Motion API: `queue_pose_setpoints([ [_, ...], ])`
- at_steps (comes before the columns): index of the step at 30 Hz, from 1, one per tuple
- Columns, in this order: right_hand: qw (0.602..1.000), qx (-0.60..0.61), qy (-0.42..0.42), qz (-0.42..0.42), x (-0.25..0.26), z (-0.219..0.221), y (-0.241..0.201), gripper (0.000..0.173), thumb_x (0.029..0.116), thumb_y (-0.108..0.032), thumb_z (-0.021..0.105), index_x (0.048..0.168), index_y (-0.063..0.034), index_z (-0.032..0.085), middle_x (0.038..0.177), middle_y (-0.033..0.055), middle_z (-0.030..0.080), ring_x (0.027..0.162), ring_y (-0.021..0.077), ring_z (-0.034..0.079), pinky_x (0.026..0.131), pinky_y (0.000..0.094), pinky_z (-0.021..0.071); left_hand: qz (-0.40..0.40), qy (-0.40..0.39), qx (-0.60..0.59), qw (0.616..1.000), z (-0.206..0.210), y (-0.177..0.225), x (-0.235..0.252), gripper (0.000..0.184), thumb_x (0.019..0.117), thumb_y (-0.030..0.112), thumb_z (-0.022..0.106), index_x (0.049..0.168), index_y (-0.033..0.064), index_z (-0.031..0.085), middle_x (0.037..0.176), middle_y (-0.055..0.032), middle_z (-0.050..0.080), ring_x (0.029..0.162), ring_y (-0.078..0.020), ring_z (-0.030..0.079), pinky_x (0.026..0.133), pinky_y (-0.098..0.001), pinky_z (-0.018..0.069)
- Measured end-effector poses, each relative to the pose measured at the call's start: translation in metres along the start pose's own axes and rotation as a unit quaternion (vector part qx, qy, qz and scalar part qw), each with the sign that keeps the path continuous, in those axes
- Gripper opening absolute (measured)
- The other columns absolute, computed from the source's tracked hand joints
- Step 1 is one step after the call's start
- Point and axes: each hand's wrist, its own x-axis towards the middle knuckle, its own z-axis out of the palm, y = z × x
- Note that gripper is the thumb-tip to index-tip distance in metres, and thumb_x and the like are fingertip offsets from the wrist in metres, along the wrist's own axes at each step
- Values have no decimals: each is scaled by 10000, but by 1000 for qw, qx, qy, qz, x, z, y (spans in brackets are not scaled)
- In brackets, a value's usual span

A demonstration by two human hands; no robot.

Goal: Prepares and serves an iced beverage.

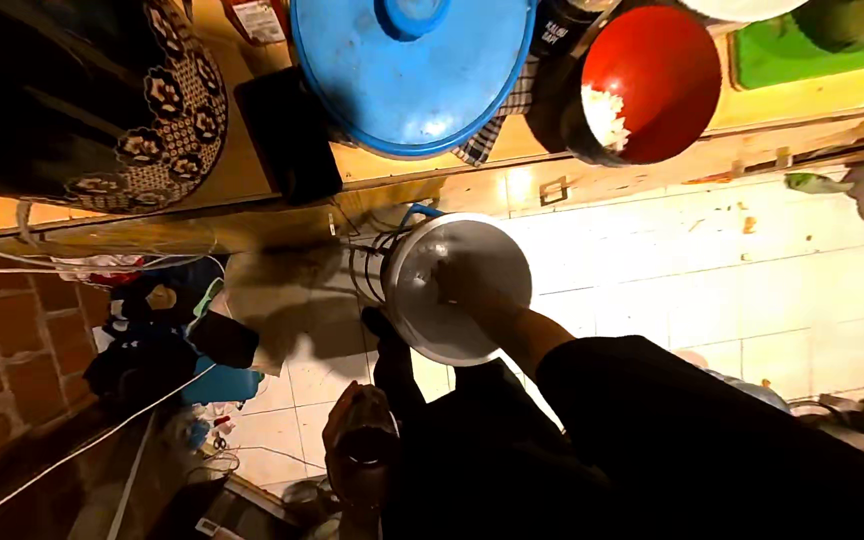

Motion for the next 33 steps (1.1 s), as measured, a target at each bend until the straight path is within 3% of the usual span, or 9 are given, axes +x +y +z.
queue_pose_setpoints([
  [4, 991, 122, -5, -59, -34, 8, -5, 508, 965, -305, 712, 1409, -84, 602, 1468, 167, 560, 1384, 348, 502, 1157, 533, 398, -20, 20, -4, 1000, 8, 7, -6, 769, 741, 245, 910, 1383, 69, 526, 1371, -99, 630, 1270, -186, 610, 1097, -363, 515],
  [8, 988, 70, -112, -80, -4, 21, -25, 527, 1052, -457, 529, 1422, -84, 576, 1385, 209, 605, 1317, 398, 553, 1093, 612, 429, -18, 15, 6, 1000, 9, 6, -4, 770, 736, 206, 906, 1394, 106, 518, 1385, -73, 625, 1275, -162, 607, 1098, -339, 514],
  [10, 988, 92, -51, -113, 24, 61, -19, 487, 1049, -481, 503, 1295, -92, 663, 1233, 194, 688, 1177, 382, 646, 991, 631, 501, -13, 11, -4, 1000, 7, 1, -4, 781, 736, 204, 907, 1408, 128, 518, 1393, -72, 622, 1280, -180, 605, 1104, -359, 512],
  [14, 957, 176, -221, -61, 50, 40, -35, 422, 1072, -334, 527, 1370, -41, 592, 1272, 235, 638, 1147, 383, 626, 965, 605, 487, -7, 4, 5, 1000, 5, -6, -2, 785, 729, 202, 908, 1402, 116, 513, 1397, -78, 617, 1287, -181, 599, 1113, -355, 504],
  [17, 942, 212, -253, -64, 54, 26, -35, 387, 1051, -257, 584, 1346, -7, 596, 1269, 253, 637, 1146, 391, 628, 975, 602, 487, -11, 1, -7, 1000, 7, -10, 1, 795, 719, 186, 916, 1404, 115, 519, 1392, -70, 623, 1279, -181, 605, 1103, -353, 514],
  [22, 889, 351, -294, -18, 37, 1, -32, 370, 1066, -218, 547, 1393, -44, 543, 1230, 218, 625, 1004, 311, 631, 849, 505, 528, 2, -25, 2, 1000, 14, -12, 13, 773, 731, 199, 910, 1385, 57, 523, 1376, -83, 628, 1280, -156, 599, 1106, -331, 505],
  [25, 900, 341, -271, -28, 17, -24, -35, 340, 1080, -236, 517, 1376, -73, 550, 1091, 151, 635, 838, 216, 601, 733, 406, 522, 12, -51, 22, 998, 22, -10, 26, 785, 734, 280, 900, 1356, -31, 538, 1342, -132, 636, 1254, -131, 604, 1088, -301, 501],
  [29, 897, 379, -202, -103, -28, -65, -23, 296, 1047, -201, 586, 1309, -64, 586, 1010, 122, 681, 757, 181, 634, 653, 371, 549, 18, -80, 11, 997, 36, -7, 46, 801, 678, 194, 917, 1310, -119, 537, 1272, -195, 657, 1195, -160, 641, 1059, -311, 524],
  [33, 817, 511, -4, -270, -112, -104, -18, 216, 971, -109, 642, 1185, -79, 631, 920, 33, 702, 688, 93, 646, 550, 243, 540, 20, -103, 53, 993, 52, 0, 62, 822, 675, 240, 925, 1322, -104, 553, 1251, -185, 674, 1182, -161, 651, 1058, -324, 523],
])
